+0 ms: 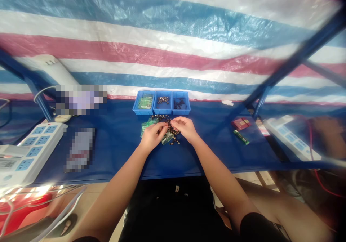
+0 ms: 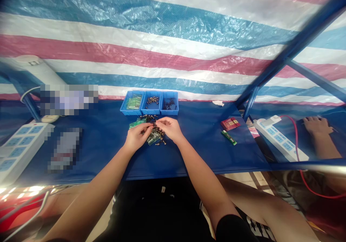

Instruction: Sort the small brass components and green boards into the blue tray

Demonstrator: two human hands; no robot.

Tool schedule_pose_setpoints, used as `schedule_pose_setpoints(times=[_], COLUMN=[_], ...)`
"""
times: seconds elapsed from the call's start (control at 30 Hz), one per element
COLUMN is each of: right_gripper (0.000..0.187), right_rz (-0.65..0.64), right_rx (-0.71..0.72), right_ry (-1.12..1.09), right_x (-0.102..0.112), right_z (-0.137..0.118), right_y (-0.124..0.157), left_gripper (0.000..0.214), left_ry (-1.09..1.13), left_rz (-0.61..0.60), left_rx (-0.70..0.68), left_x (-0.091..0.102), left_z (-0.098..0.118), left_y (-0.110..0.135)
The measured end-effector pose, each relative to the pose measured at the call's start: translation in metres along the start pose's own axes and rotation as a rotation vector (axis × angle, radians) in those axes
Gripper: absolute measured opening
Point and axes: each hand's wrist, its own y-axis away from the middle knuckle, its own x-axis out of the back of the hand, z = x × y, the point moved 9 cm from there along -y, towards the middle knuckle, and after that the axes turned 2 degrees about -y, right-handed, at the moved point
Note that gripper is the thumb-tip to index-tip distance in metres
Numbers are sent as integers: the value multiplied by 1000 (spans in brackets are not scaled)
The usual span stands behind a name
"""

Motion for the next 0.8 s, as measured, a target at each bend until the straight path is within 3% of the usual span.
schedule_pose_setpoints(times=[0.17,0.4,0.53,0.67,0.73,0.8], right_gripper=[34,38,33,35,45,58], right_rz=[-84,-60,-69,91,167,152], right_rx=[-20,-67,-102,-48,31,85], right_ry=[-17,-16,-78,-171,-196,-185], right_x=[-7,-6,-4,15,25,27], right_z=[1,4,8,4,-4,-10], right_y=[1,1,0,-5,-6,-9], left_gripper=[18,19,22,27,25,23], left_ry=[13,33,62,43,18,-9], left_rz=[10,-18,-28,-53,-56,-71], left_rx=[-2,-18,39,99,87,49], left_x=[1,-3,-2,-3,-4,-6], left_z=[0,2,-1,-7,-8,-4], left_y=[0,0,1,2,1,-1])
